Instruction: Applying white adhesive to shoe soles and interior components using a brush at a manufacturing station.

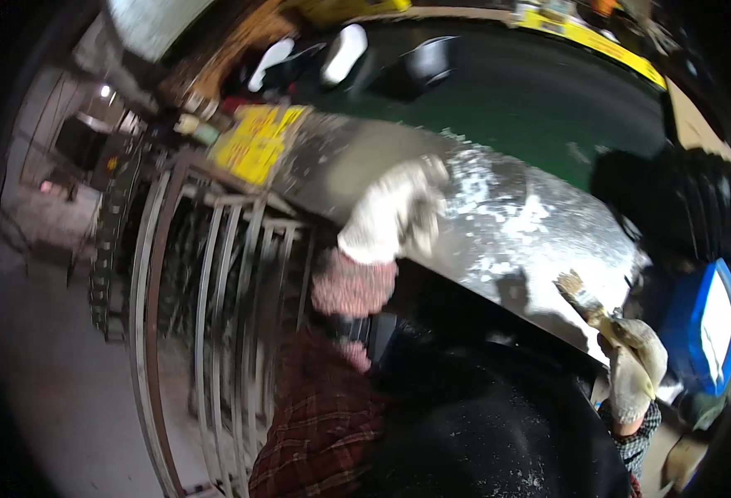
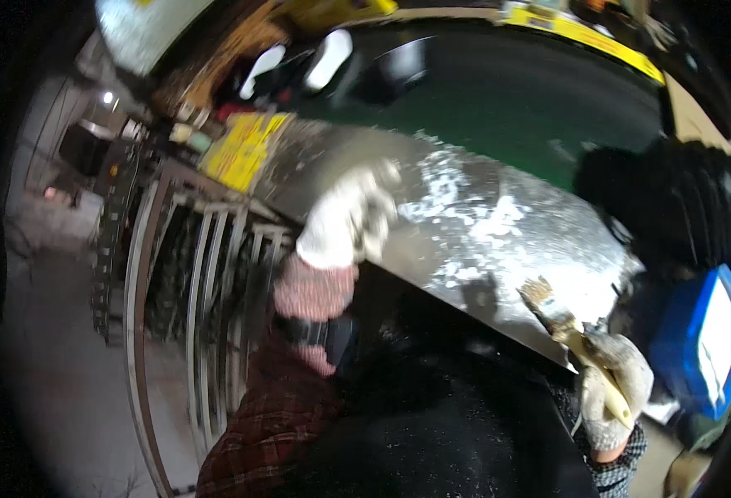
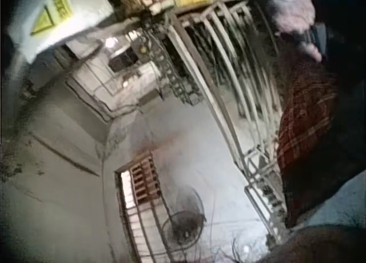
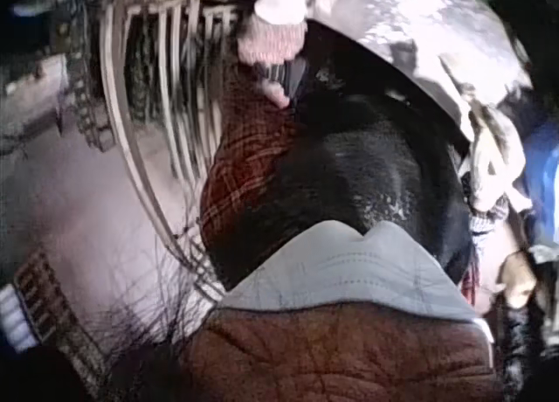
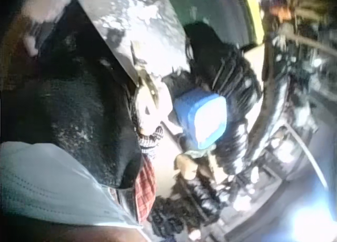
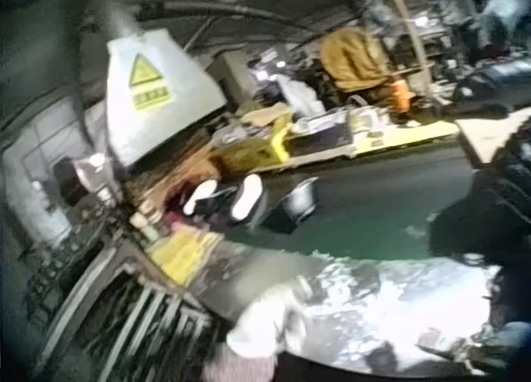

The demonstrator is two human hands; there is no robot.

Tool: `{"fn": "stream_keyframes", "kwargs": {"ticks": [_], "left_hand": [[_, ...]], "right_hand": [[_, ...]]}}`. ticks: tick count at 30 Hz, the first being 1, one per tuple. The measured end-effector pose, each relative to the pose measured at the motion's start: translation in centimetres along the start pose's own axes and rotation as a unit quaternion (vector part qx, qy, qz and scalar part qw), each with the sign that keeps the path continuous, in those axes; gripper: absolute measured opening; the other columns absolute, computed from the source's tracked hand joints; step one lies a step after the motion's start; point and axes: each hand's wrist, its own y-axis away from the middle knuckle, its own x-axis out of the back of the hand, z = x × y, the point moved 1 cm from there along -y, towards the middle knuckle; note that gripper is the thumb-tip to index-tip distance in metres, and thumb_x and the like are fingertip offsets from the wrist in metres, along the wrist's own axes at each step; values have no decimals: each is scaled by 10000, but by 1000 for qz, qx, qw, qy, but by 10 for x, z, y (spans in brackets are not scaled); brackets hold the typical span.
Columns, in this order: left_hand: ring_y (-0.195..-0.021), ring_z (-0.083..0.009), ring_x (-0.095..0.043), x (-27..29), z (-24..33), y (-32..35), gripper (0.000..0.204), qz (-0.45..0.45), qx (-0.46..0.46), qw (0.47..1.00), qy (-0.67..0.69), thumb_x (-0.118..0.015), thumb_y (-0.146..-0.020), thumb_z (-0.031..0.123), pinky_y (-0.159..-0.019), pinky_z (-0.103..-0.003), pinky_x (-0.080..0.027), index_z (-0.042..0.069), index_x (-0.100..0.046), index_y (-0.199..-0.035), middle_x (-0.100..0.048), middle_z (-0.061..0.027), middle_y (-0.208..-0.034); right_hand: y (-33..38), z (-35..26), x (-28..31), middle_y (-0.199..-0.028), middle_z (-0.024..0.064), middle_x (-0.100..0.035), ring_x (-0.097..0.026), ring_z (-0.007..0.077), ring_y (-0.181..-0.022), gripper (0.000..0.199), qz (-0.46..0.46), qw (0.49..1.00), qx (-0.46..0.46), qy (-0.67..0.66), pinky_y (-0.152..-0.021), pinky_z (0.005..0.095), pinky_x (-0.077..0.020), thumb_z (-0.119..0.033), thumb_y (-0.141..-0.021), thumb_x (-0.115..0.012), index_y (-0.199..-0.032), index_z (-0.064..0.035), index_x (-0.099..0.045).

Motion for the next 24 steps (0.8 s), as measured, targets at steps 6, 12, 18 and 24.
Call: {"fn": "stream_keyframes", "kwargs": {"ticks": [6, 12, 18, 24], "left_hand": [[-852, -259, -704, 123, -149, 234, 409, 399, 163, 902, -22, -654, -926, 245, -721, -366, -602, -4, -566, -1238, -692, -188, -1031], [-725, -165, -624, 171, -164, 295, 268, 697, 111, 704, -74, -660, -927, 280, -685, -318, -548, 47, -642, -1057, -629, -63, -859], [-923, -246, -629, 322, -225, 258, 385, 637, -248, 728, 56, -540, -982, 386, -745, -411, -521, 54, -566, -1176, -649, -101, -1017], [-1121, -367, -606, 391, -171, 198, 548, 733, 234, 530, -357, -570, -924, 541, -896, -450, -499, 104, -612, -1253, -594, -273, -1234]], "right_hand": [[-15, -19, -20, -1053, 179, -625, -658, 246, -875, 385, -66, 997, -35, -18, -743, 347, -575, -273, -917, -667, -1076, 71, -600], [-34, -60, -58, -1040, 157, -628, -642, 235, -907, 347, -39, 998, -47, 27, -775, 327, -553, -230, -940, -626, -1126, 62, -599], [-61, -104, -92, -1116, 175, -616, -604, 247, -1032, 381, -59, 990, -17, 126, -905, 362, -518, -243, -960, -550, -1174, 71, -578], [-80, -120, -104, -1123, 193, -654, -642, 278, -1000, 407, -32, 954, -8, 299, -912, 347, -503, -246, -1021, -431, -1129, 106, -602]]}}
